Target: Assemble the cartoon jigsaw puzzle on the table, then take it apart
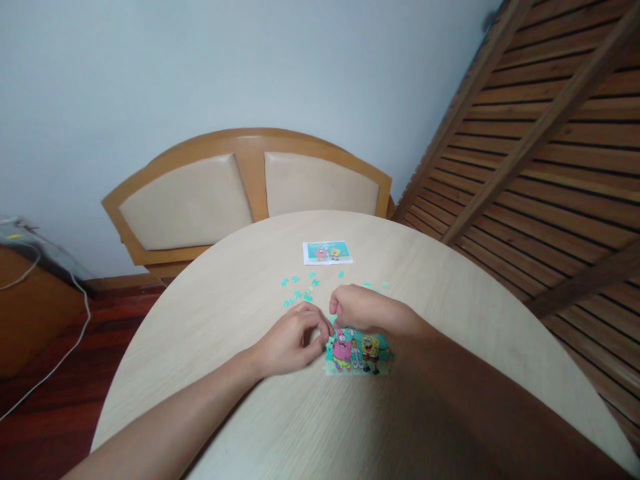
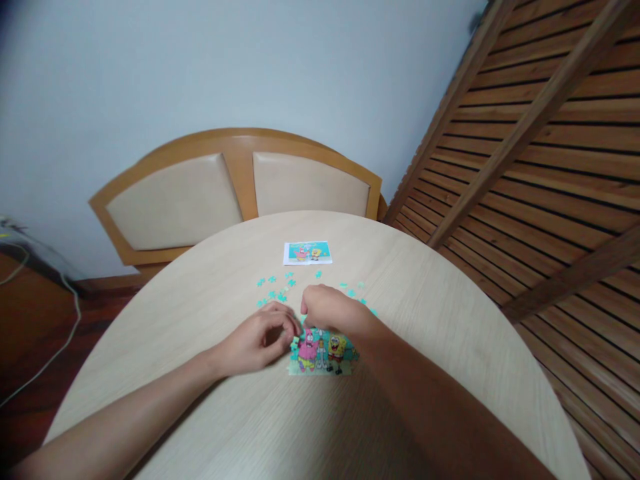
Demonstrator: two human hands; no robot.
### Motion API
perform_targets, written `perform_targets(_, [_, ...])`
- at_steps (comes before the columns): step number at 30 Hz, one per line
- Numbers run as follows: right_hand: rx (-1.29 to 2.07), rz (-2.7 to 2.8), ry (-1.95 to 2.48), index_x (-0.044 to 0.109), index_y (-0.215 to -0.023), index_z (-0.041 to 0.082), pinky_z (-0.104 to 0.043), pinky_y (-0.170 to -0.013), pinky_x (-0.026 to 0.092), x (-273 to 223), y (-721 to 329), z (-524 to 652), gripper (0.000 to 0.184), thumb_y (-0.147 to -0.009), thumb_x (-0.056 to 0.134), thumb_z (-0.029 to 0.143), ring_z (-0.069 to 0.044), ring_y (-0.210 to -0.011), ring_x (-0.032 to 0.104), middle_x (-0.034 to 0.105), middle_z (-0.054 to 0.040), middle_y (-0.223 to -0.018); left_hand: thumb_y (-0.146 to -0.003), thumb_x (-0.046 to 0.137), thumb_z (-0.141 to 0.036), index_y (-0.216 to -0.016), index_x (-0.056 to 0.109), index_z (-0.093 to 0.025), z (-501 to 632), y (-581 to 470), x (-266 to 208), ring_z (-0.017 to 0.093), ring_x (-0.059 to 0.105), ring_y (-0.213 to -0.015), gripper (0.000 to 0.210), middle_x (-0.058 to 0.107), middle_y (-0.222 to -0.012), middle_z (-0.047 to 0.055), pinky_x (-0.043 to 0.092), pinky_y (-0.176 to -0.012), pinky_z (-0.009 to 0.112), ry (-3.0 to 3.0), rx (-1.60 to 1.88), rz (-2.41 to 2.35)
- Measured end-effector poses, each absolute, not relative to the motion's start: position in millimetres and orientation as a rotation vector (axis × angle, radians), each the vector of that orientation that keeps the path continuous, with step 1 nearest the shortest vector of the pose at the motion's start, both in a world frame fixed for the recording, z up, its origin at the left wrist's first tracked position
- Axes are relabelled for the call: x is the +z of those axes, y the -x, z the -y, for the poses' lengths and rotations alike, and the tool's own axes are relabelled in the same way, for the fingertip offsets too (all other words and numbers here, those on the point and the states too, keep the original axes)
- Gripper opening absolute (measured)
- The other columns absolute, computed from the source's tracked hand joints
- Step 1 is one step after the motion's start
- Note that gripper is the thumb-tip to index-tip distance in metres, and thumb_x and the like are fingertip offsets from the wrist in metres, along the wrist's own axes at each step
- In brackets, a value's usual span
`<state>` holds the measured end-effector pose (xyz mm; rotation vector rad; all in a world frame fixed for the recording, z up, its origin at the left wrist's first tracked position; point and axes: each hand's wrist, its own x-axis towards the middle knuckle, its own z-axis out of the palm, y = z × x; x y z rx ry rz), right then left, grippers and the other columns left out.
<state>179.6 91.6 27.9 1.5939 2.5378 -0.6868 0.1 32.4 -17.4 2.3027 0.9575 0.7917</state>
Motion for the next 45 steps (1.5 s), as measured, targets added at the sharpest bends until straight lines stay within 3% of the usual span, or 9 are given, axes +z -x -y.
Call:
perform_targets(10, [-0.628,-2.706,-1.574,0.072,-0.082,0.021,-0.025,-0.066,0.046,21,-187,-89,0.022,-0.065,0.074,0.008,-0.020,-0.084,0.069,0.076,-0.0047,-0.091,-0.083,0.052,-0.012,-0.082,0.064,-0.023,-27,2,-5,0.020,0.068,-0.082,0.016,0.071,-0.084,0.003,0.049,-0.086,0.031,-2.502,0.582,-0.845])
perform_targets(14, [-0.738,-2.809,-1.597,0.070,-0.078,0.021,-0.025,-0.065,0.045,13,-191,-86,0.018,-0.065,0.072,0.007,-0.019,-0.079,0.069,0.075,-0.0021,-0.081,-0.083,0.052,-0.015,-0.082,0.065,-0.023,-29,1,-9,0.019,0.065,-0.073,0.015,0.069,-0.076,0.002,0.050,-0.078,0.030,-2.438,0.619,-0.895])
perform_targets(20, [-1.127,-2.875,-1.852,0.068,-0.085,0.018,-0.023,-0.061,0.045,3,-213,-85,0.008,-0.078,0.069,0.017,-0.014,-0.068,0.066,0.073,-0.0017,-0.079,-0.084,0.057,-0.013,-0.081,0.064,-0.021,-35,-4,-21,0.020,0.065,-0.092,0.011,0.073,-0.092,0.003,0.049,-0.088,0.035,-2.277,0.863,-0.966])
perform_targets(24, [-0.991,-2.874,-2.015,0.068,-0.088,0.018,-0.025,-0.062,0.045,-2,-240,-83,0.007,-0.084,0.062,0.021,-0.015,-0.068,0.065,0.073,-0.0027,-0.080,-0.087,0.057,-0.017,-0.078,0.065,-0.021,-45,-13,-26,0.023,0.063,-0.098,0.013,0.073,-0.099,0.004,0.045,-0.095,0.044,-2.185,1.033,-1.190])
perform_targets(29, [-0.672,-2.751,-2.095,0.068,-0.084,0.019,-0.029,-0.068,0.046,-10,-260,-76,0.010,-0.085,0.058,0.020,-0.019,-0.074,0.066,0.073,-0.0038,-0.082,-0.085,0.061,-0.016,-0.076,0.069,-0.021,-56,-17,-33,0.026,0.057,-0.111,0.013,0.069,-0.105,0.006,0.040,-0.102,0.050,-2.190,0.995,-1.340])
perform_targets(33, [-0.442,-2.953,-2.007,0.068,-0.086,0.019,-0.034,-0.082,0.049,-16,-256,-68,0.011,-0.087,0.057,0.020,-0.022,-0.089,0.067,0.072,-0.0074,-0.095,-0.083,0.062,-0.014,-0.076,0.070,-0.021,-56,-16,-36,0.027,0.054,-0.116,0.013,0.068,-0.107,0.006,0.040,-0.104,0.050,-2.231,0.959,-1.352])
perform_targets(37, [-0.612,-3.270,-1.636,0.068,-0.098,0.019,-0.034,-0.090,0.049,-21,-240,-54,0.013,-0.087,0.062,0.017,-0.022,-0.097,0.065,0.072,-0.0061,-0.099,-0.083,0.062,-0.014,-0.076,0.071,-0.022,-54,-16,-36,0.028,0.053,-0.118,0.014,0.068,-0.112,0.006,0.040,-0.105,0.049,-2.226,0.922,-1.362])
perform_targets(40, [-0.664,-3.360,-1.433,0.066,-0.104,0.019,-0.037,-0.091,0.050,-25,-230,-43,0.020,-0.085,0.069,0.018,-0.023,-0.099,0.065,0.071,-0.0069,-0.101,-0.080,0.063,-0.012,-0.074,0.070,-0.022,-54,-16,-36,0.028,0.051,-0.121,0.014,0.068,-0.115,0.005,0.038,-0.107,0.049,-2.196,0.891,-1.365])
perform_targets(45, [-0.652,-3.308,-1.462,0.064,-0.108,0.016,-0.041,-0.091,0.050,-28,-225,-39,0.025,-0.084,0.071,0.017,-0.026,-0.100,0.063,0.071,-0.0091,-0.104,-0.075,0.064,-0.008,-0.070,0.068,-0.021,-53,-16,-35,0.029,0.050,-0.122,0.015,0.069,-0.115,0.004,0.038,-0.107,0.049,-2.191,0.873,-1.364])
